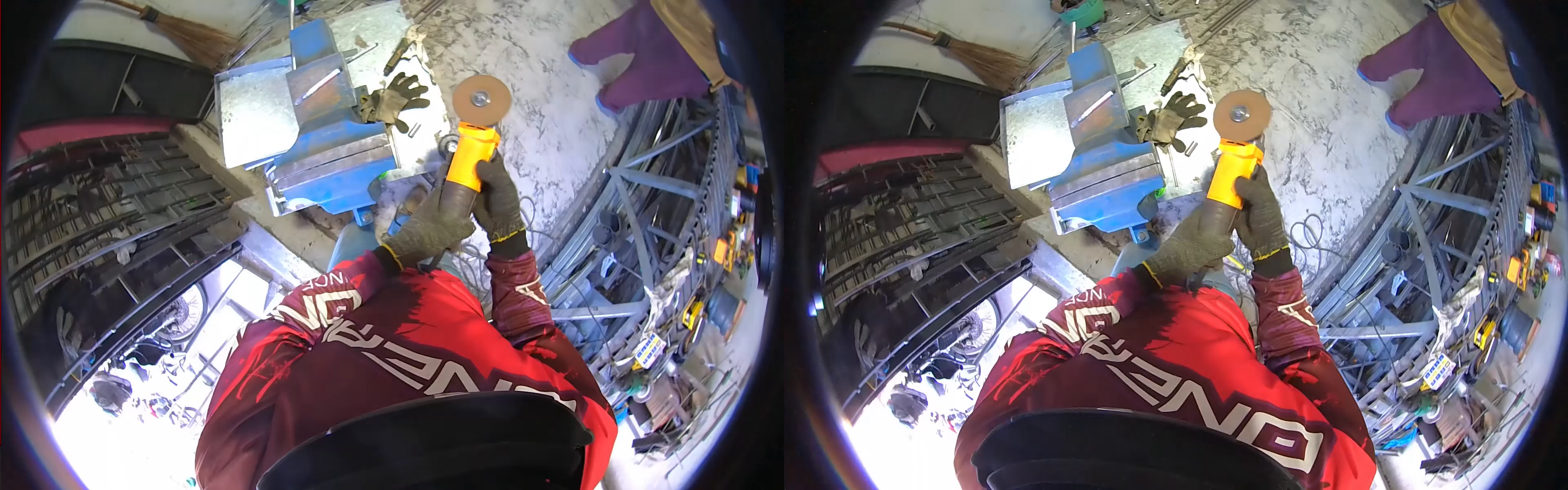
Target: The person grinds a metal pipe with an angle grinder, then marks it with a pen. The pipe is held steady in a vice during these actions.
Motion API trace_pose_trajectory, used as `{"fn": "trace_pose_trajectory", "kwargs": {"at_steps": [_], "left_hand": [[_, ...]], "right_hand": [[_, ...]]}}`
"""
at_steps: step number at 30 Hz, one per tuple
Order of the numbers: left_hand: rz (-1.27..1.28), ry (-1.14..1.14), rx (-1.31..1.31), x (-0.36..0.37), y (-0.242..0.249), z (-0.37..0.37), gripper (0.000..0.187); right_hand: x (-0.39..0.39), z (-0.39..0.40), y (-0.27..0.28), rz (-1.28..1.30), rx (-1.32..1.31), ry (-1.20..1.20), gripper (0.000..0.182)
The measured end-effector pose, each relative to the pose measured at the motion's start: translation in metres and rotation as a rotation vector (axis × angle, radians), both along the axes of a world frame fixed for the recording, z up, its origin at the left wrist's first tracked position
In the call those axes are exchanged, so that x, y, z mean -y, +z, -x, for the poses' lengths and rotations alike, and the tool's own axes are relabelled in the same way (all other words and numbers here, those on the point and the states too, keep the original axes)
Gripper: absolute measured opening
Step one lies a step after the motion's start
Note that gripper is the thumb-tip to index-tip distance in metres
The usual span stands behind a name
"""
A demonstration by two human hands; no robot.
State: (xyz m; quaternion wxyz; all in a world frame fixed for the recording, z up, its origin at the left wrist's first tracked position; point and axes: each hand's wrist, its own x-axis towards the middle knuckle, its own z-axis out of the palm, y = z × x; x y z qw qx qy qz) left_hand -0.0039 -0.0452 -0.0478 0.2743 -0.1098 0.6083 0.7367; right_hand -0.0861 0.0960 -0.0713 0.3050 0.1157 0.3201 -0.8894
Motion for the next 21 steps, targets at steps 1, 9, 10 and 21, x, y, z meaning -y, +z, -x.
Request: {"fn": "trace_pose_trajectory", "kwargs": {"at_steps": [1, 9, 10, 21], "left_hand": [[0.284, 0.023, -0.209, -0.003, -0.012, -0.005, 0.054], [1.044, 0.037, -0.636, 0.098, -0.028, 0.027, 0.045], [1.184, 0.072, -0.648, 0.125, -0.022, 0.040, 0.044], [1.587, -0.131, -0.299, 0.202, -0.068, 0.041, 0.064]], "right_hand": [[0.005, 0.002, -0.006, -0.150, -0.109, 0.057, 0.046], [0.031, 0.035, -0.064, -0.601, -0.187, 0.079, 0.047], [0.027, 0.046, -0.084, -0.664, -0.252, 0.139, 0.047], [0.074, 0.136, -0.177, -0.983, -0.260, 0.483, 0.048]]}}
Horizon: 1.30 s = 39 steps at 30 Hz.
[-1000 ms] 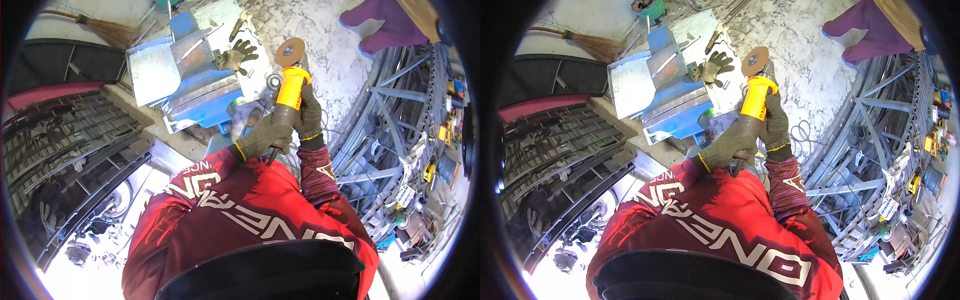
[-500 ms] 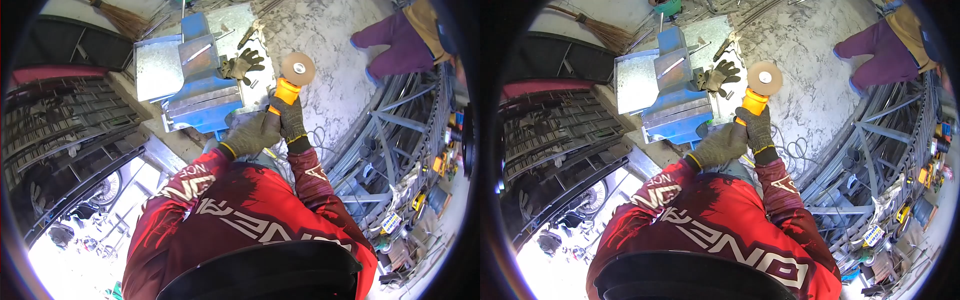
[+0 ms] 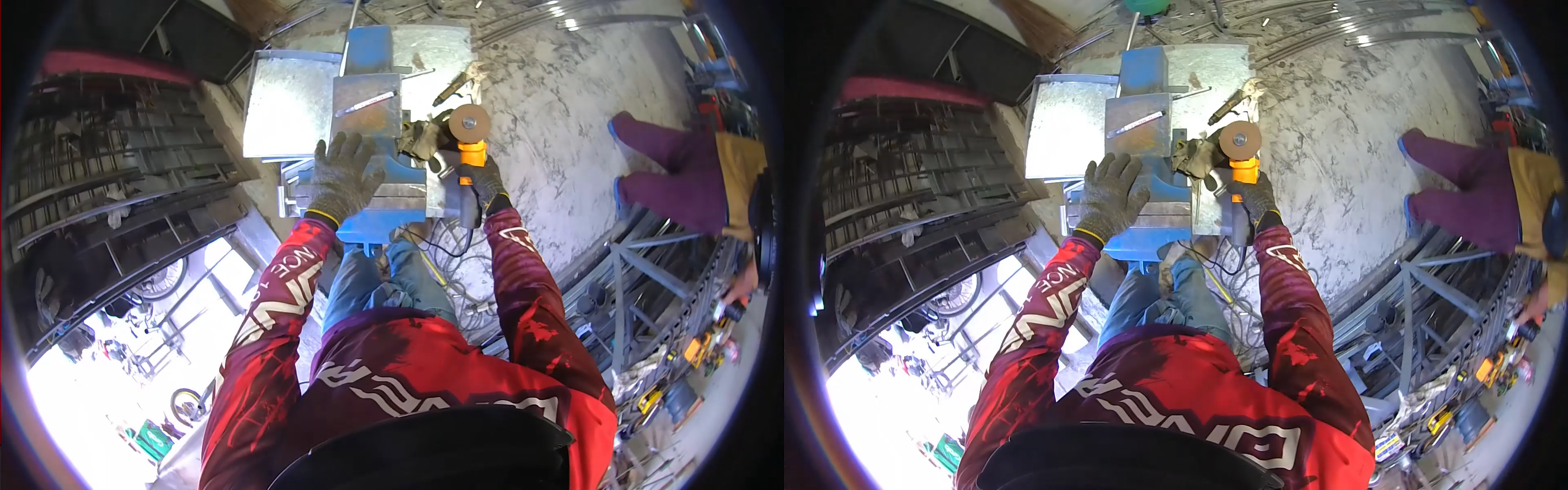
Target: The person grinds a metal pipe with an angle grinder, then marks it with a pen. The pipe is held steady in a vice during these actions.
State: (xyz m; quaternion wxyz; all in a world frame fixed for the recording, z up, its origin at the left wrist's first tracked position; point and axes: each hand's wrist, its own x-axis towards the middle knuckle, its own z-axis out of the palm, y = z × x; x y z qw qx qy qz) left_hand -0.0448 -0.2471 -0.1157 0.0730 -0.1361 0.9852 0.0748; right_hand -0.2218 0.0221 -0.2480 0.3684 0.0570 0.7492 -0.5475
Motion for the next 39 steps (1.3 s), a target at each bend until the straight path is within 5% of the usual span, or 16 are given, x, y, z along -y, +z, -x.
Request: {"fn": "trace_pose_trajectory", "kwargs": {"at_steps": [1, 6, 8, 10, 13, 16, 18, 22, 27, 29, 32, 34, 39], "left_hand": [[0.008, 0.008, 0.039, -0.002, 0.007, 0.002, 0.064], [0.042, 0.062, 0.050, -0.004, 0.003, 0.003, 0.064], [0.032, 0.048, -0.148, -0.004, -0.013, 0.001, 0.060], [-0.260, 0.082, -0.031, 0.003, 0.012, 0.010, 0.054], [-0.277, 0.153, -0.109, 0.002, 0.013, 0.002, 0.050], [-0.147, 0.079, -0.156, 0.006, 0.015, 0.002, 0.050], [-0.086, 0.072, -0.170, 0.004, 0.008, 0.001, 0.052], [-0.096, 0.085, -0.137, 0.005, 0.014, 0.001, 0.059], [-0.087, 0.084, -0.120, 0.008, 0.017, 0.002, 0.059], [-0.151, 0.090, -0.044, 0.006, 0.018, 0.003, 0.059], [-0.054, 0.124, -0.125, -0.001, 0.014, 0.000, 0.059], [-0.019, 0.145, -0.165, -0.011, 0.009, -0.011, 0.059], [-0.025, 0.005, -0.171, -0.017, 0.005, -0.037, 0.061]], "right_hand": [[0.002, 0.004, -0.038, 0.010, -0.022, -0.013, 0.048], [0.029, 0.011, -0.051, 0.022, 0.055, 0.057, 0.046], [0.030, 0.019, -0.067, -0.080, -0.056, 0.213, 0.042], [0.031, 0.024, -0.077, -0.002, -0.114, 0.301, 0.040], [0.025, 0.027, -0.109, -0.083, -0.073, 0.350, 0.041], [0.038, 0.024, -0.059, -0.077, 0.169, 0.173, 0.041], [0.020, 0.035, -0.103, -0.189, -0.019, 0.409, 0.039], [0.034, 0.023, -0.068, -0.142, 0.163, 0.139, 0.032], [0.046, 0.023, -0.044, -0.280, 0.138, 0.182, 0.038], [0.033, 0.034, -0.093, -0.349, 0.037, 0.391, 0.045], [0.038, 0.040, -0.086, -0.574, -0.233, 0.782, 0.051], [0.035, 0.037, -0.077, -0.447, 0.066, 0.384, 0.052], [0.024, 0.013, -0.062, -0.312, -0.079, 0.260, 0.058]]}}
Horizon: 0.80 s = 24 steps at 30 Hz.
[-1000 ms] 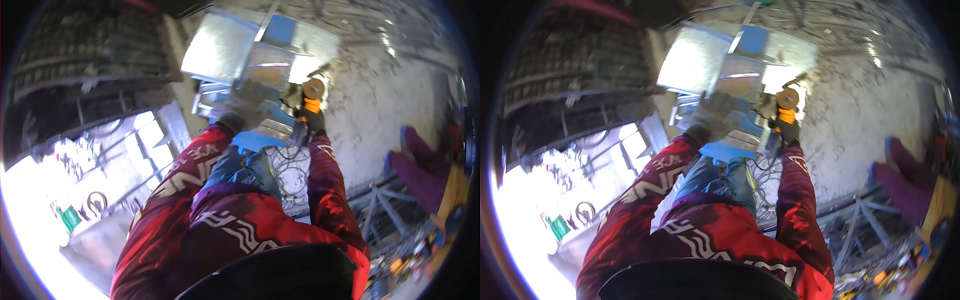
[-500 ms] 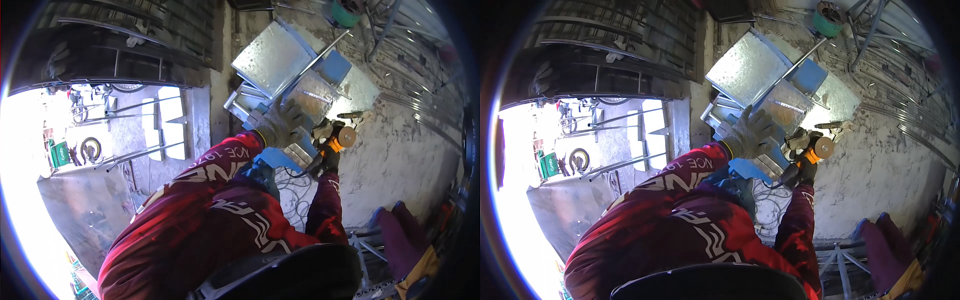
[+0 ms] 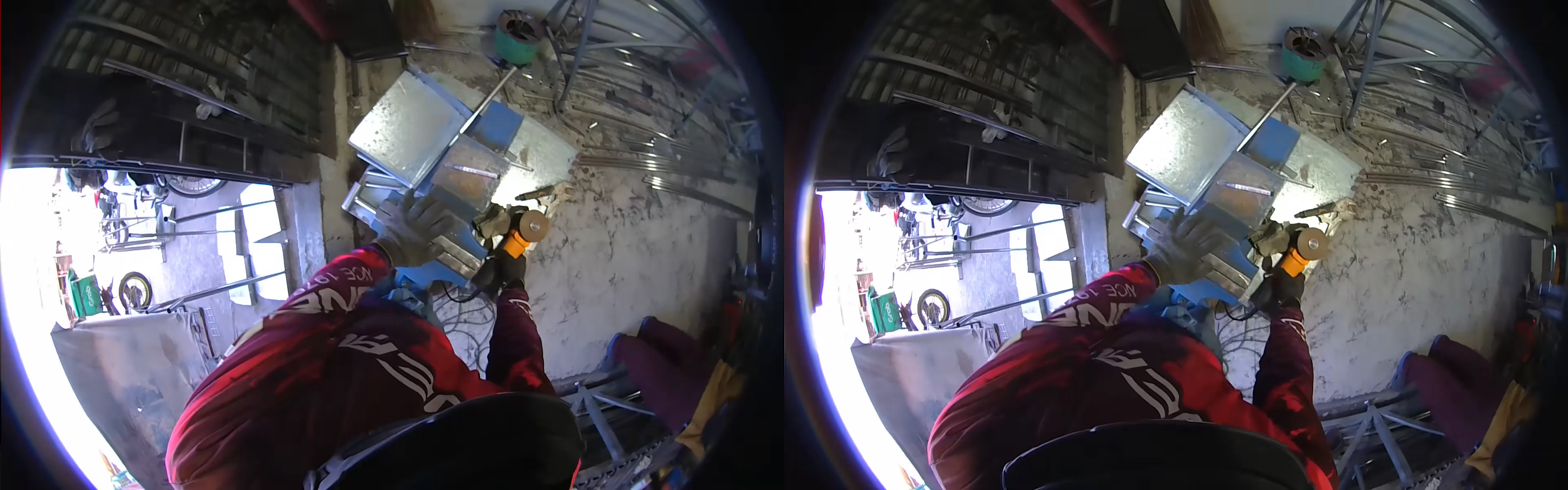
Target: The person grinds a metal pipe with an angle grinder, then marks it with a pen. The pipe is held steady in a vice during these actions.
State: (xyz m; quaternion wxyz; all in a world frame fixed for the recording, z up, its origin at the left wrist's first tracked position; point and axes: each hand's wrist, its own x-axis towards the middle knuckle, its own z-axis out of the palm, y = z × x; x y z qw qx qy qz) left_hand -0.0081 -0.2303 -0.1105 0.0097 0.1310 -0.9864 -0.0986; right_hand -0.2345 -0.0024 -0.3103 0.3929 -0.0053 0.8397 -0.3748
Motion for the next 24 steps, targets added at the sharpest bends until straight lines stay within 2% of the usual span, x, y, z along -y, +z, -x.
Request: {"fn": "trace_pose_trajectory", "kwargs": {"at_steps": [1, 3, 7, 10, 12, 13, 14, 16, 18, 19, 20, 23, 24], "left_hand": [[-0.001, 0.009, 0.006, -0.001, 0.000, -0.002, 0.062], [-0.005, 0.019, 0.032, -0.001, 0.000, -0.002, 0.062], [0.036, 0.029, 0.090, -0.004, 0.000, -0.001, 0.063], [-0.022, 0.021, 0.228, 0.001, 0.014, 0.003, 0.063], [-0.037, 0.021, 0.233, -0.001, 0.018, 0.002, 0.063], [-0.027, 0.020, 0.235, 0.001, 0.018, 0.004, 0.063], [-0.020, 0.011, 0.198, 0.002, 0.017, 0.004, 0.062], [-0.022, 0.015, 0.159, 0.005, 0.012, -0.001, 0.061], [-0.002, 0.014, 0.079, 0.002, 0.009, -0.002, 0.059], [-0.008, 0.013, 0.078, 0.001, 0.009, -0.002, 0.059], [-0.016, 0.016, 0.099, 0.001, 0.008, -0.002, 0.060], [-0.005, 0.021, 0.116, 0.004, 0.005, -0.001, 0.060], [0.005, 0.022, 0.120, 0.001, 0.005, -0.003, 0.060]], "right_hand": [[-0.003, -0.004, 0.000, 0.016, -0.038, 0.028, 0.046], [-0.001, -0.006, 0.000, -0.036, -0.089, 0.061, 0.046], [-0.002, -0.002, -0.011, -0.048, -0.015, 0.043, 0.038], [-0.011, -0.014, -0.013, -0.095, 0.017, -0.040, 0.040], [-0.021, -0.036, -0.008, 0.059, -0.056, -0.133, 0.044], [-0.014, -0.041, 0.028, 0.088, 0.161, -0.217, 0.056], [-0.028, -0.035, 0.010, 0.049, 0.192, -0.155, 0.057], [-0.027, -0.037, 0.010, 0.007, 0.231, -0.089, 0.058], [-0.022, -0.040, 0.019, 0.001, 0.078, -0.130, 0.057], [-0.023, -0.039, 0.019, -0.005, 0.076, -0.131, 0.057], [-0.026, -0.038, 0.019, 0.173, 0.178, -0.255, 0.058], [-0.029, -0.033, 0.004, 0.230, 0.188, -0.438, 0.057], [-0.037, -0.032, -0.005, 0.181, 0.004, -0.297, 0.050]]}}
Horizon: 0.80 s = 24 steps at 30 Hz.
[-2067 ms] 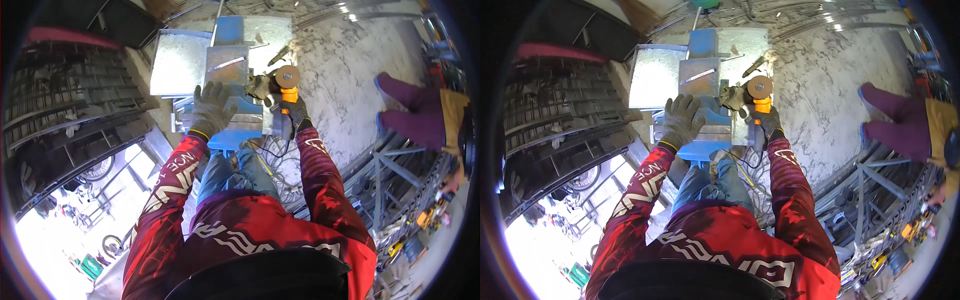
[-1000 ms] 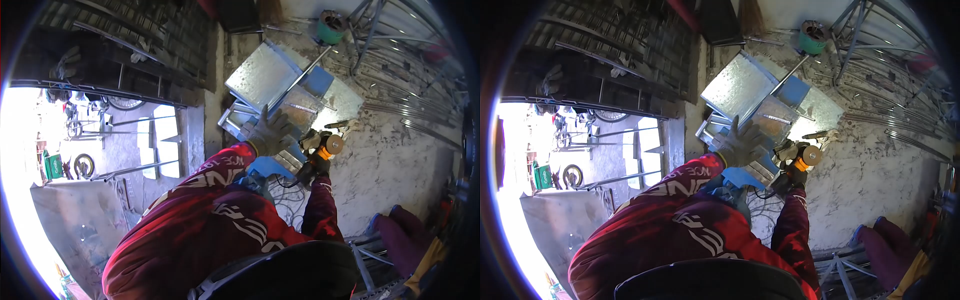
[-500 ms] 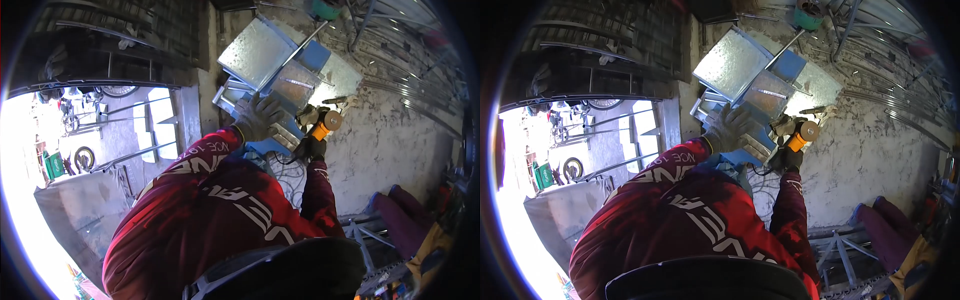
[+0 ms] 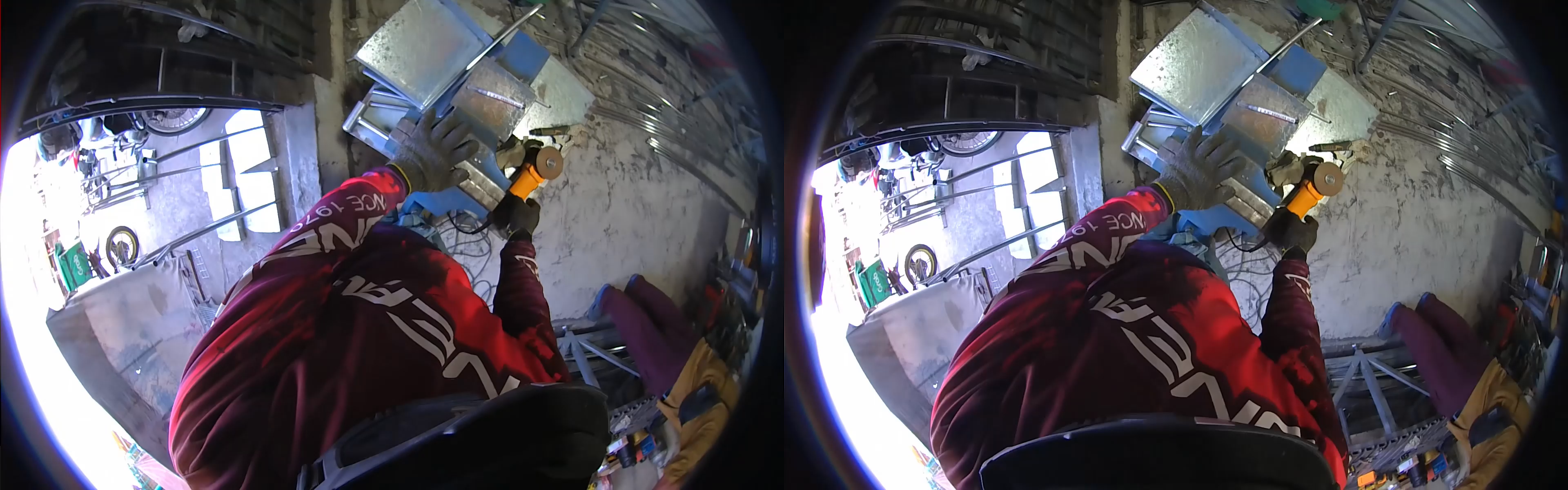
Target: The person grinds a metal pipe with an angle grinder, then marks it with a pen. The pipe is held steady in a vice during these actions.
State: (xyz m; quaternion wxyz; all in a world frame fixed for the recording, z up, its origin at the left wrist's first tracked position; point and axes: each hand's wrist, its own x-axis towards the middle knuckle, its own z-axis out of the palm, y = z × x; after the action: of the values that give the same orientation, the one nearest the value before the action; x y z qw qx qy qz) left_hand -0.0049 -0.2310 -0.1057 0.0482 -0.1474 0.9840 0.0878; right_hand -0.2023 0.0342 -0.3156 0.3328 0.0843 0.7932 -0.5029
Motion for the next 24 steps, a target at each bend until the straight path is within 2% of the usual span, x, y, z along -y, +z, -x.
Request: {"fn": "trace_pose_trajectory", "kwargs": {"at_steps": [2, 3, 5, 6, 8, 9, 10, 12, 13, 14, 15, 16, 17, 18, 20, 22, 24], "left_hand": [[0.002, -0.003, 0.015, -0.001, 0.003, -0.001, 0.060], [0.006, 0.001, 0.034, 0.000, 0.004, 0.000, 0.059], [0.002, 0.005, 0.021, -0.002, 0.001, 0.001, 0.058], [0.001, 0.020, 0.023, -0.003, 0.000, 0.001, 0.058], [-0.008, 0.021, 0.028, -0.002, 0.009, 0.001, 0.058], [-0.015, 0.017, 0.041, -0.001, 0.011, -0.001, 0.058], [-0.014, 0.026, 0.044, -0.001, 0.005, -0.004, 0.058], [0.158, -0.010, -0.027, 0.002, -0.021, -0.007, 0.052], [0.163, -0.003, -0.031, 0.005, -0.032, -0.004, 0.052], [0.022, 0.085, 0.020, 0.007, -0.045, 0.000, 0.049], [-0.093, 0.102, -0.135, 0.009, -0.084, 0.005, 0.044], [-0.207, 0.102, -0.289, 0.012, -0.125, 0.009, 0.041], [-0.209, 0.098, -0.297, 0.012, -0.133, 0.014, 0.041], [-0.464, 0.078, -0.383, 0.013, -0.138, 0.017, 0.042], [-0.980, 0.032, -0.537, 0.018, -0.139, 0.017, 0.044], [-0.862, 0.034, -0.513, 0.013, -0.133, 0.014, 0.044], [-0.589, 0.030, -0.461, 0.011, -0.121, 0.011, 0.044]], "right_hand": [[0.016, -0.010, 0.035, -0.266, -0.249, 0.097, 0.039], [0.027, -0.014, 0.059, -0.265, -0.258, 0.088, 0.039], [0.038, -0.016, 0.085, -0.384, -0.561, 0.130, 0.034], [0.045, -0.017, 0.091, -0.342, -0.708, 0.112, 0.037], [0.085, -0.035, 0.151, -0.181, -1.016, 0.204, 0.033], [0.110, -0.052, 0.191, -0.086, -1.004, 0.300, 0.032], [0.126, -0.062, 0.199, 0.183, -1.075, 0.398, 0.035], [0.159, -0.088, 0.232, 0.153, -1.255, 0.699, 0.038], [0.169, -0.104, 0.238, 0.159, -1.261, 0.703, 0.038], [0.177, -0.117, 0.243, 0.176, -1.233, 0.829, 0.047], [0.182, -0.126, 0.246, 0.189, -1.201, 0.953, 0.056], [0.183, -0.132, 0.241, 0.183, -1.206, 0.955, 0.056], [0.183, -0.139, 0.229, 0.052, -1.270, 1.018, 0.063], [0.185, -0.143, 0.221, -0.082, -1.330, 1.078, 0.070], [0.190, -0.141, 0.216, -0.085, -1.327, 1.079, 0.073], [0.189, -0.144, 0.218, -0.047, -1.307, 1.065, 0.076], [0.189, -0.144, 0.216, -0.082, -1.289, 1.077, 0.075]]}}
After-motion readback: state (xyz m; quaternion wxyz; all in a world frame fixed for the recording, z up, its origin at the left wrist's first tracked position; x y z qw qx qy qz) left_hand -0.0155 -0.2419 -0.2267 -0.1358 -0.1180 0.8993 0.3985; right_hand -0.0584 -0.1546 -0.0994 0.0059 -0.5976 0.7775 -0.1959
